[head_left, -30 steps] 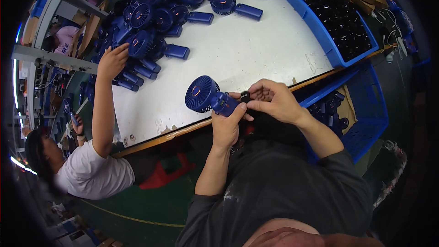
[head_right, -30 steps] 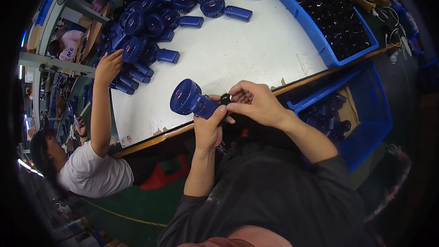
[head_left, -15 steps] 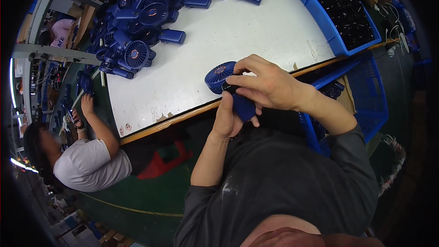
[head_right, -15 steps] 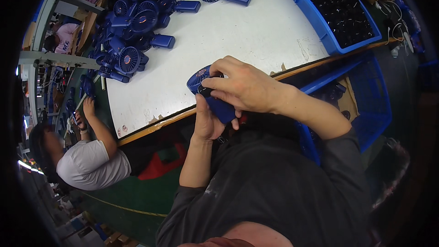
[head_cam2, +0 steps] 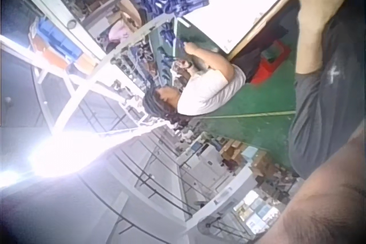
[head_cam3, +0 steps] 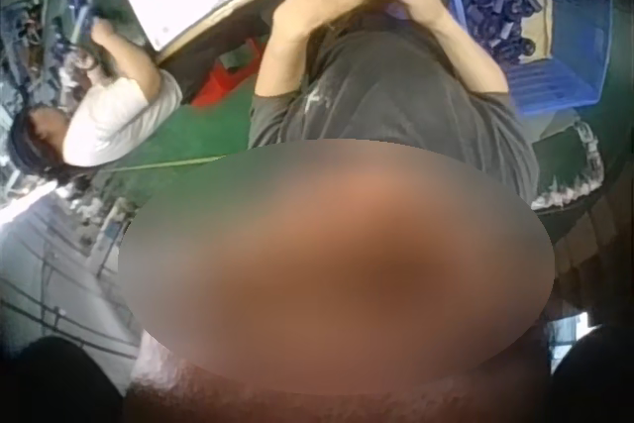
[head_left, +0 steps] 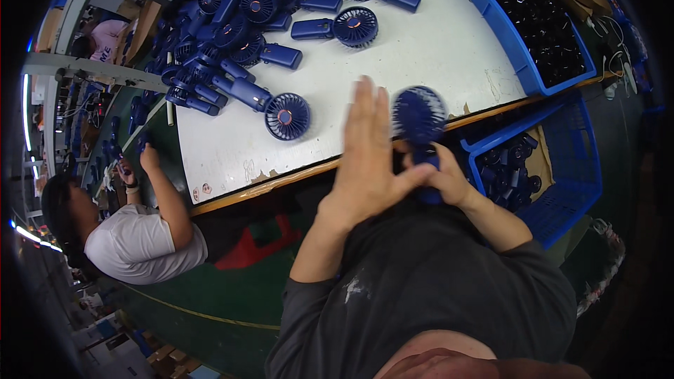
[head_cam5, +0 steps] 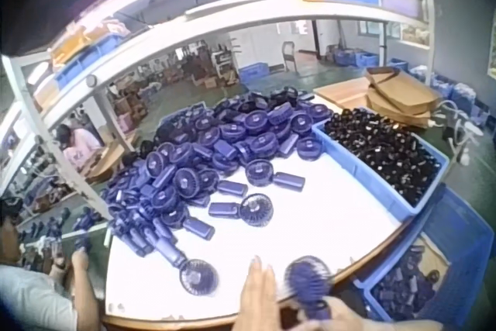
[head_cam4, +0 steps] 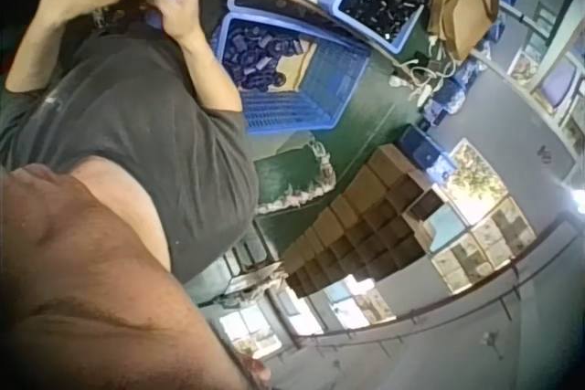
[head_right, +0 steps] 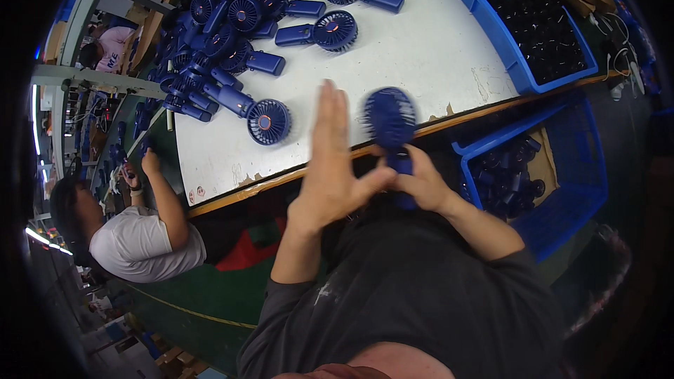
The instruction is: Assemble small blue portable fans.
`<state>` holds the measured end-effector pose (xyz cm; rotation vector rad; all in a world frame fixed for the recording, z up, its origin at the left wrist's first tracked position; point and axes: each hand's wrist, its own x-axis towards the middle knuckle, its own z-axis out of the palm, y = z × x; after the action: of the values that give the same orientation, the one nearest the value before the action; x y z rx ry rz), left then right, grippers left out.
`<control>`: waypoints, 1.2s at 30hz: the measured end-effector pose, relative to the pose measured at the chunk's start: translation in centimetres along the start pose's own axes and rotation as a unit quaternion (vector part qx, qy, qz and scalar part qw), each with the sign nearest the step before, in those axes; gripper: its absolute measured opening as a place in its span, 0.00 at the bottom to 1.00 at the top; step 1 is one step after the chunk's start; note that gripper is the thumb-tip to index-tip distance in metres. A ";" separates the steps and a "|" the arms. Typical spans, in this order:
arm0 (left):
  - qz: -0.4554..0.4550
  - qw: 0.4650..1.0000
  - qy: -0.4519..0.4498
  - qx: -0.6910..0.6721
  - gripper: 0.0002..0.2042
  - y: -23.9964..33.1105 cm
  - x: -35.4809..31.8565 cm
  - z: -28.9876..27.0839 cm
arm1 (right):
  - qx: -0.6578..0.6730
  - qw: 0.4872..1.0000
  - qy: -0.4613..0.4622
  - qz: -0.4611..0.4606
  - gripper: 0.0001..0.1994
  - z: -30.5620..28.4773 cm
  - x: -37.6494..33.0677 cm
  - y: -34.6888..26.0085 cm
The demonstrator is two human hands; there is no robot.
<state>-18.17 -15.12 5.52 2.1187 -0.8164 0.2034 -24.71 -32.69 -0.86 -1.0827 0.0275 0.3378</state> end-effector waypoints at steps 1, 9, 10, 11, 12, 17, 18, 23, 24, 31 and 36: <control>-0.012 0.999 -0.006 0.048 0.46 -0.5 0.4 -1.7 | -0.112 0.991 0.058 -0.045 0.25 -2.0 -1.5 1.4; -0.260 0.925 0.086 0.262 0.45 -9.1 -4.2 -4.6 | -0.384 0.763 0.519 -0.041 0.20 -22.5 -15.1 11.9; -0.266 0.926 0.077 0.258 0.45 -8.4 -3.3 -3.6 | -0.417 0.702 0.576 0.036 0.23 -28.7 -18.8 16.9; -0.275 0.923 0.072 0.260 0.44 -8.0 -2.7 -3.1 | -0.433 0.663 0.602 0.102 0.25 -31.4 -20.6 19.5; -0.269 0.922 0.092 0.264 0.44 -8.8 -2.9 -2.6 | -0.436 0.668 0.582 0.158 0.26 -31.9 -21.5 20.0; -0.214 0.954 0.142 0.153 0.42 -8.2 -3.6 -3.9 | -0.497 0.683 0.479 0.239 0.25 -32.2 -21.0 19.2; -0.209 0.960 0.153 0.107 0.41 -7.1 -3.9 -4.5 | -0.513 0.700 0.454 0.202 0.24 -29.6 -18.9 17.1; -0.255 0.789 0.049 -0.557 0.36 -2.8 -4.1 -3.9 | -0.496 0.792 0.280 -0.220 0.34 -7.2 -5.2 0.4; -0.282 0.711 0.019 -0.643 0.32 -3.0 -4.8 -2.6 | -0.529 0.764 0.231 -0.287 0.36 -4.7 -3.5 -1.1; -0.245 0.732 0.042 -0.634 0.43 -2.6 -5.7 -0.6 | -0.509 0.827 -0.034 -0.235 0.28 -1.1 1.0 -2.9; -0.235 0.733 0.119 -0.627 0.43 -5.1 -6.7 1.1 | -0.461 0.858 -0.139 -0.178 0.26 2.1 0.5 -2.1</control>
<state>-20.37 -10.46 -1.26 0.8803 -0.0853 -0.2951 -23.89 -31.60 1.89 -1.9406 -0.6500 0.1553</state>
